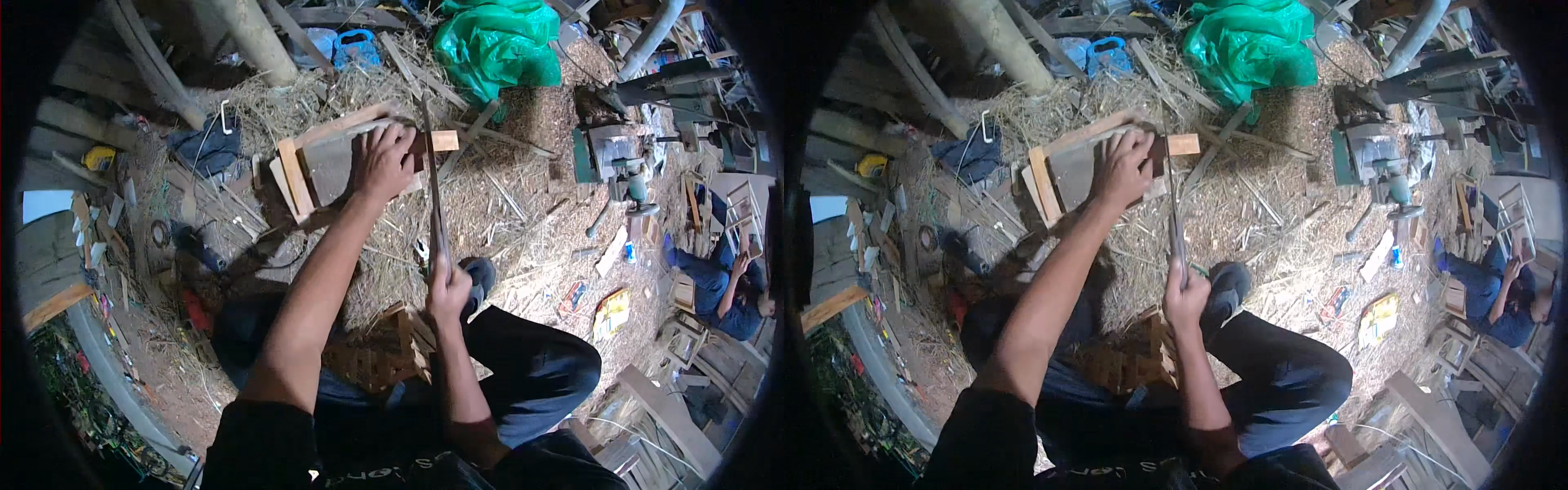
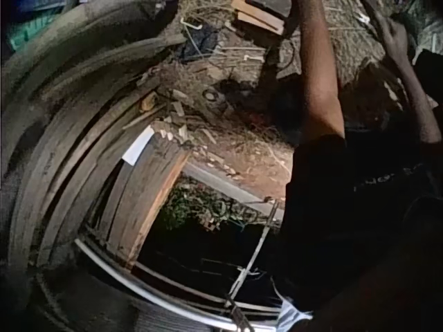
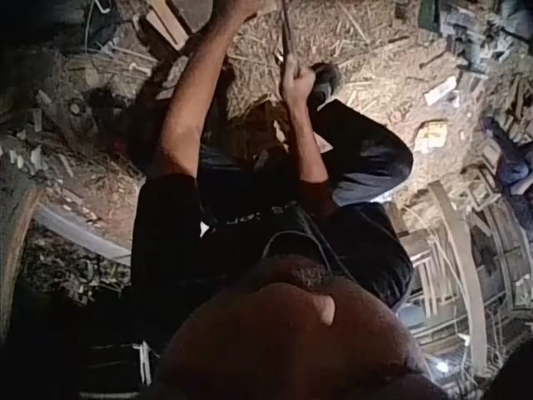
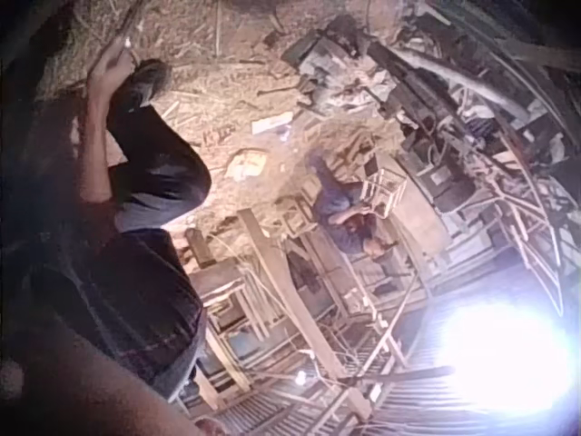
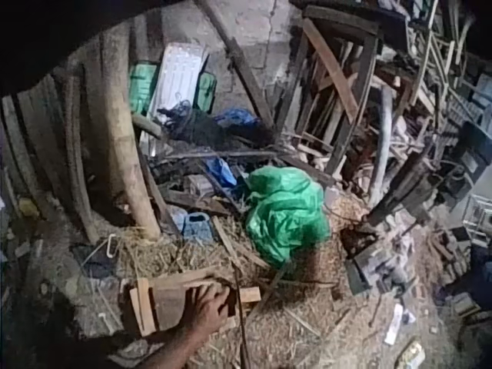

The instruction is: The person fits wooden pieces together, marks a piece of wood with a pencil, and cuts it using a hand saw.

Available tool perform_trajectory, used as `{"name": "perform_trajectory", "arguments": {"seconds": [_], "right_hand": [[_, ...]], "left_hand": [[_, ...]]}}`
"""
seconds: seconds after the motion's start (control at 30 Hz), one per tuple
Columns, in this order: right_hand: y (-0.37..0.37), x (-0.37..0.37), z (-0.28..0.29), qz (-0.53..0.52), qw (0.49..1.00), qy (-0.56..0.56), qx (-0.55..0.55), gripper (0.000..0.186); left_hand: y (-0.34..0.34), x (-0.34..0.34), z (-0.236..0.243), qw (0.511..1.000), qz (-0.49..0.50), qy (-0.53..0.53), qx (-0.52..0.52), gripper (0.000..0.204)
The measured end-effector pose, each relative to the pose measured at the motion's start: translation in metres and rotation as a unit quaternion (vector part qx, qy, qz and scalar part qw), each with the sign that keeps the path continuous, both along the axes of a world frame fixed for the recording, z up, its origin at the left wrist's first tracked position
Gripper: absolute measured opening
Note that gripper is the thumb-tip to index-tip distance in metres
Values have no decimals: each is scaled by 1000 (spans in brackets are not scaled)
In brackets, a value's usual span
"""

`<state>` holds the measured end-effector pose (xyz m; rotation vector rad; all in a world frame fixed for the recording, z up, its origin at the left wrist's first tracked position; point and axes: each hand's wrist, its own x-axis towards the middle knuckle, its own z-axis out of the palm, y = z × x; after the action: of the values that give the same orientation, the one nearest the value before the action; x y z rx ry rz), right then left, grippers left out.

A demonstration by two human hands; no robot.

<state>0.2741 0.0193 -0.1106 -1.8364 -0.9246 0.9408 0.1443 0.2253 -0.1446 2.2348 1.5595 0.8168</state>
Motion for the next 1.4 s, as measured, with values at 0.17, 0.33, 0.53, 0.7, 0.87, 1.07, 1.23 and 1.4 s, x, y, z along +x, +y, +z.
{"name": "perform_trajectory", "arguments": {"seconds": [0.17,0.33,0.53,0.7,0.87,1.07,1.23,1.4], "right_hand": [[80,-14,11,15,999,-22,27,52],[-7,0,-6,13,1000,7,16,41],[82,-7,-1,-2,999,-34,31,50],[5,1,-11,24,999,-20,27,47],[-2,-1,-25,-14,999,48,10,46],[6,17,8,19,996,69,52,39],[38,19,88,12,981,103,165,20],[49,26,104,14,991,53,121,23]], "left_hand": [[8,-2,-2,1000,-11,-16,0,43],[-1,0,4,1000,8,-1,8,43],[3,0,4,1000,-3,-2,-4,46],[-4,-3,3,1000,1,3,-24,44],[10,4,-5,999,19,-46,6,43],[8,0,-3,999,21,-5,37,39],[4,1,6,997,24,-8,69,39],[6,-3,0,999,7,-38,36,38]]}}
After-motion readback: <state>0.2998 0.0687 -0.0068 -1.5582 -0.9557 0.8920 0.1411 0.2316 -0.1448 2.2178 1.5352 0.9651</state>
